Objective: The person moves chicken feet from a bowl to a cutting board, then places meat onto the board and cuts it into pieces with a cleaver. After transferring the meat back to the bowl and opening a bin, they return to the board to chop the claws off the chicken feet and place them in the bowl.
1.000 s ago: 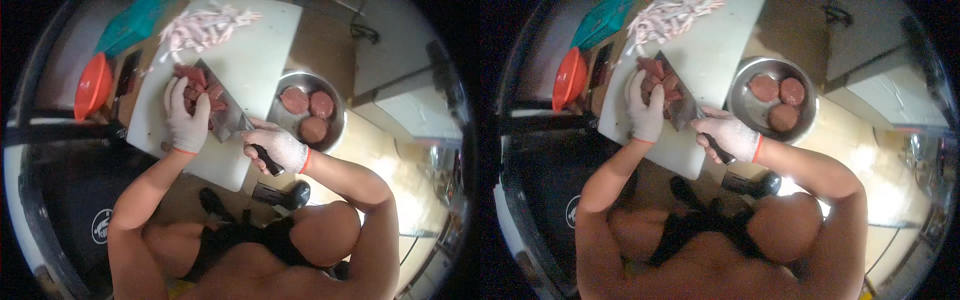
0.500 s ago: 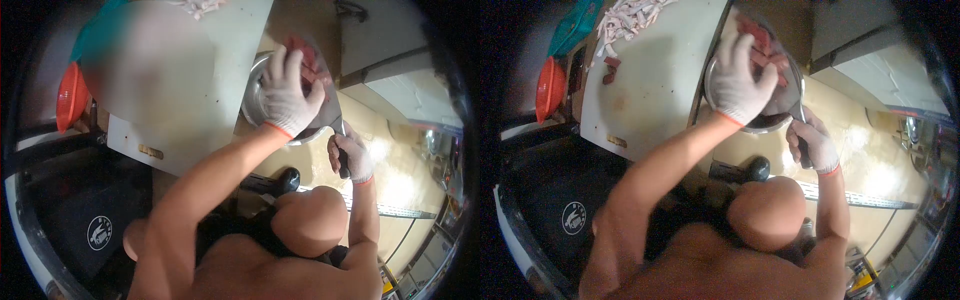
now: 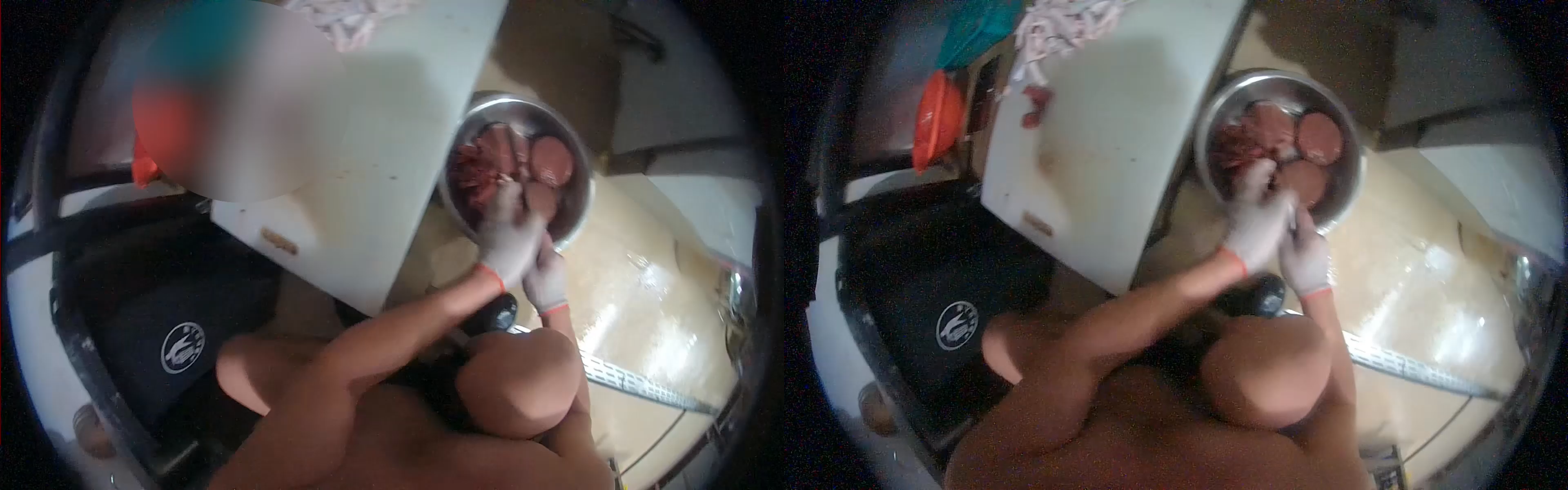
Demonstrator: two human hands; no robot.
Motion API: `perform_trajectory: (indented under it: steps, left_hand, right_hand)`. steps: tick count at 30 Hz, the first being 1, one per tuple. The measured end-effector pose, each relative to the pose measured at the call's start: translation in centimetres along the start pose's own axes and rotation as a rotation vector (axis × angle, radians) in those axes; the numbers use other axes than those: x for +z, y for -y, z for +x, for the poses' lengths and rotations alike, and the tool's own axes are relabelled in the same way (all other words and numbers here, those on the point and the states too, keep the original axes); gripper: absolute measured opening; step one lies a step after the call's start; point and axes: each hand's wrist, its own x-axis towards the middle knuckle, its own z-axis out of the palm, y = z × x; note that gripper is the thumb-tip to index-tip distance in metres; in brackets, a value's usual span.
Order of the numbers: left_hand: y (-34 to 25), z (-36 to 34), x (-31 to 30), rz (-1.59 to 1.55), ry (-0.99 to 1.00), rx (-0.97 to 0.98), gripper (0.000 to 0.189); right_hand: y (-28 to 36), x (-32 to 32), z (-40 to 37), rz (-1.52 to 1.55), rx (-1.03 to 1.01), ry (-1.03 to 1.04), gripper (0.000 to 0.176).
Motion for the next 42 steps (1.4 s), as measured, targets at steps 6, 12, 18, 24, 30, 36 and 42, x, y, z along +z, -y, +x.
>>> perform_trajectory:
  steps: [6,12,18,24,30,36,42]
  left_hand:
    - [-13.3,2.6,-17.6,0.439,-0.268,0.714,0.049]
    - [-7.6,14.1,-33.9,0.916,-0.620,0.151,0.067]
    - [-5.7,13.3,-32.6,0.838,-0.514,0.211,0.050]
    - [-5.0,14.1,-31.6,0.862,-0.569,0.329,0.040]
    - [-5.8,15.7,-32.1,1.069,-0.493,0.319,0.039]
    - [-5.0,13.2,-30.1,0.687,-0.540,0.320,0.036]
    - [-13.2,3.8,-16.2,0.313,-0.130,0.339,0.030]
  right_hand:
    - [0.3,-0.2,1.0,0.284,0.078,0.071,0.057]
    - [3.1,-3.0,0.7,0.600,0.299,0.021,0.057]
    - [2.0,-2.9,0.1,0.600,0.346,-0.091,0.059]
    - [2.1,-2.0,-0.3,0.593,0.381,-0.105,0.056]
    - [3.1,-1.4,-0.7,0.653,0.371,-0.111,0.053]
    - [3.8,-1.1,-0.5,0.653,0.342,-0.099,0.053]
    - [4.4,-0.9,0.2,0.647,0.356,-0.052,0.056]
